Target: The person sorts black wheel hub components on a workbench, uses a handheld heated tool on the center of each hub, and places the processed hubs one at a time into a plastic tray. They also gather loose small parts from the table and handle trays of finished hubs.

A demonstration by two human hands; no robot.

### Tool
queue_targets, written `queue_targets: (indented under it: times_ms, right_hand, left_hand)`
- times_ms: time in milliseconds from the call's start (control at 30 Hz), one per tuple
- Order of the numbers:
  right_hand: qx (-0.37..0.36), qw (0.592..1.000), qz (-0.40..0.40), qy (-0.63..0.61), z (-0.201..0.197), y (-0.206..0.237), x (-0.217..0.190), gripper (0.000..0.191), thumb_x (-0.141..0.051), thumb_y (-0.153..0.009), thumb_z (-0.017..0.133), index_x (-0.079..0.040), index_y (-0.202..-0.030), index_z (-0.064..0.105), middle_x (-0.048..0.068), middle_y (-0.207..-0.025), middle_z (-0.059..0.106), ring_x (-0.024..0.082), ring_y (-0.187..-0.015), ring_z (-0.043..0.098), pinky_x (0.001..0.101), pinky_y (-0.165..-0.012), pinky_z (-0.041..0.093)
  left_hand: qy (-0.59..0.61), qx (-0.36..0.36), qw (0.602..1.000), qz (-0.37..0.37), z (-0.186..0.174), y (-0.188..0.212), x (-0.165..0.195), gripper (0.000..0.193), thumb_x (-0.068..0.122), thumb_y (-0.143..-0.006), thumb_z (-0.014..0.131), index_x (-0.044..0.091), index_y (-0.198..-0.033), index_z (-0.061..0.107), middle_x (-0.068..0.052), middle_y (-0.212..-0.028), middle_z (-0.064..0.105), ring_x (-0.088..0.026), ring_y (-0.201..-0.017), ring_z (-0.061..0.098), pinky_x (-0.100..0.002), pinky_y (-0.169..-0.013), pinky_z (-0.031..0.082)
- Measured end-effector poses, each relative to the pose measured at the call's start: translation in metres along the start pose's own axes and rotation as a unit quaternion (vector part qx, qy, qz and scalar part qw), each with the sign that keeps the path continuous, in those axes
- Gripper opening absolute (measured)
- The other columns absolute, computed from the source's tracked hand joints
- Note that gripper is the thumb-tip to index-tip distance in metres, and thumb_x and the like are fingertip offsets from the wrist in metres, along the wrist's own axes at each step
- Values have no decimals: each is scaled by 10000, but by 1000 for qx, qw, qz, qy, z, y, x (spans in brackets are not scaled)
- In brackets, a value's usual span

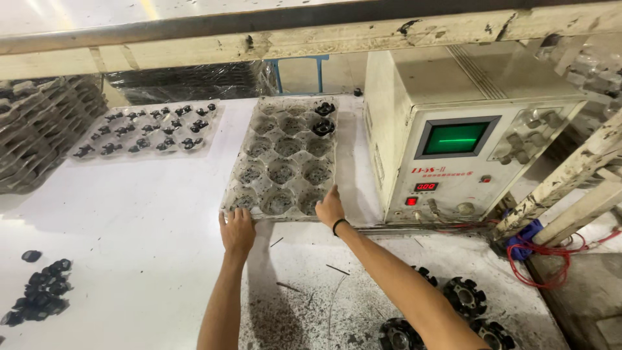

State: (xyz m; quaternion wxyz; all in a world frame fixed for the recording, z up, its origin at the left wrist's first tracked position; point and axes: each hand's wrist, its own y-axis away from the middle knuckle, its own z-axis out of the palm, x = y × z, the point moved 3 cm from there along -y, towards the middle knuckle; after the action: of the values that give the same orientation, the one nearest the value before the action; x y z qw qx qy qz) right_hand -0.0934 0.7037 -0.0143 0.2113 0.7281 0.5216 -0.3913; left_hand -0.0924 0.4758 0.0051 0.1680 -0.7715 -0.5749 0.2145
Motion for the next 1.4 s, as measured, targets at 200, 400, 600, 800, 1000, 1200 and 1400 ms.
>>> queue_targets:
  times_ms: [200, 400, 600, 800, 1000, 1200, 1400]
  right_hand:
    - [-15, 1000, 14, -9, 7, -15, 2, 886, -47, -841, 604, -24, -1573, 107, 286, -1633, 226, 449, -1426, 342, 466, -1121, 377]
    - [-1, 996, 67, 59, 10, 1, 0, 825, -66, -838, 671, 10, -1525, 221, 289, -1377, 509, 475, -1256, 495, 524, -1056, 473]
    - [11, 998, 26, 52, 28, 39, -8, 822, 15, -782, 679, 84, -1471, 236, 321, -1328, 519, 490, -1234, 488, 537, -1088, 424]
    - [-104, 993, 10, 48, 49, 103, 24, 867, 40, -813, 646, 131, -1499, 123, 362, -1328, 454, 501, -1255, 448, 585, -1059, 406]
    - [-202, 959, -155, 122, 25, 188, 74, 913, -218, -955, 675, 283, -1462, 104, 492, -1386, 344, 575, -1255, 400, 580, -1068, 374]
    - [-18, 853, -176, 491, -128, 174, 163, 628, -650, -862, 642, -169, -1266, 655, 268, -1244, 659, 416, -1179, 625, 626, -1050, 424]
    - [-118, 925, -107, 346, -152, 198, 194, 818, -521, -738, 805, -147, -1429, 575, 225, -1166, 687, 388, -1115, 648, 500, -1039, 466]
  left_hand:
    - [-44, 21, 999, 2, 7, -3, 0, 189, 150, -877, 645, 110, -1060, 669, -36, -1004, 653, -244, -989, 655, -556, -1104, 418]
    - [-44, 2, 998, 43, 1, 0, -3, 142, 137, -905, 626, 121, -1040, 668, -37, -966, 644, -246, -947, 655, -551, -1050, 436]
    - [-20, 67, 994, 87, -11, 18, -32, 186, 140, -861, 628, 104, -1038, 671, -41, -961, 656, -238, -942, 659, -521, -1008, 448]
    - [10, 6, 989, 146, -1, 86, -63, 82, 131, -899, 602, 80, -953, 636, -83, -923, 643, -274, -940, 653, -466, -1001, 481]
    - [2, -70, 977, 204, -4, 201, -80, 157, 110, -849, 580, 55, -986, 633, -101, -941, 656, -273, -957, 659, -479, -1007, 492]
    - [-151, -255, 942, 159, -45, 253, -81, 332, 293, -911, 608, 72, -1158, 635, -131, -1111, 664, -284, -1071, 656, -486, -1057, 468]
    - [197, -292, 903, 246, -89, 249, 92, 330, 176, -935, 625, 80, -1251, 637, -159, -1292, 629, -325, -1168, 616, -578, -1019, 429]
